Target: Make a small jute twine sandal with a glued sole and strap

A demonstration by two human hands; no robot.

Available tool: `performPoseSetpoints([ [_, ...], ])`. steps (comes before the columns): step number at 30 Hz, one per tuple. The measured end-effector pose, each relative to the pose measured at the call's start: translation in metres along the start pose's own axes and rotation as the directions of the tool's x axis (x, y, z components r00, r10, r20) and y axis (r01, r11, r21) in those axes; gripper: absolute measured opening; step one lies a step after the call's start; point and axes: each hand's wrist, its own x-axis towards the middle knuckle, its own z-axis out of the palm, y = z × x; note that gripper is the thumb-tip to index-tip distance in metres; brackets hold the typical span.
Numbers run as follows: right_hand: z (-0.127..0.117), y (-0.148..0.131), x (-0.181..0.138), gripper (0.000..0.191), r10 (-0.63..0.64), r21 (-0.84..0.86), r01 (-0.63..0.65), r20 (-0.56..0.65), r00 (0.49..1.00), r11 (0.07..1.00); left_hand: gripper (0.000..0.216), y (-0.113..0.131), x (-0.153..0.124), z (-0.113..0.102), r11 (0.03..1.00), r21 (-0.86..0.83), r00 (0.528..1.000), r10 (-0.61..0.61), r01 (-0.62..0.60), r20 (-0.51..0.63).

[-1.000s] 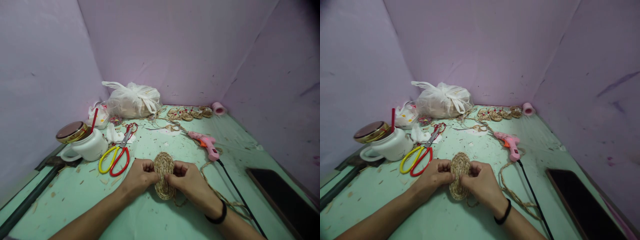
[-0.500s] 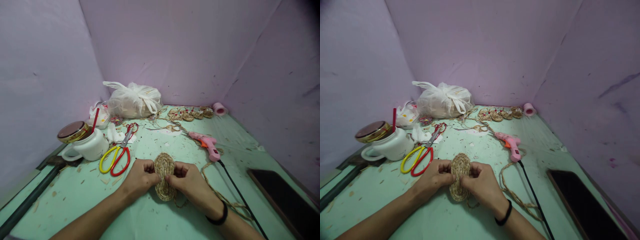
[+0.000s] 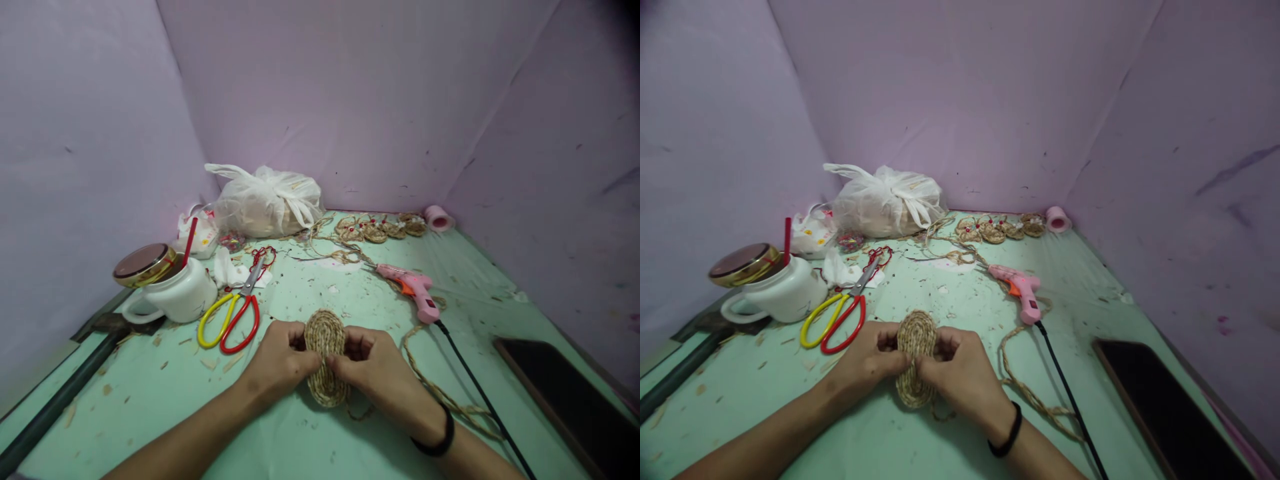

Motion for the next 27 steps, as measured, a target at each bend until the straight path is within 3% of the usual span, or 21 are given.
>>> performPoseSetpoints([
  [17, -0.005, 0.008, 0.004, 0.021, 0.059, 0.209, -0.075, 0.084, 0.995, 0.975, 0.012, 0.001, 0.000, -0.001, 0.998, 0.064, 0.998, -0.013, 0.017, -0.066],
  [27, -0.014, 0.002, 0.005, 0.033, -0.065, 0.292, 0.004, 0.198, 0.978, 0.956, 0.020, 0.000, 0.000, -0.004, 1.000, 0.013, 0.988, -0.002, 0.004, -0.156],
])
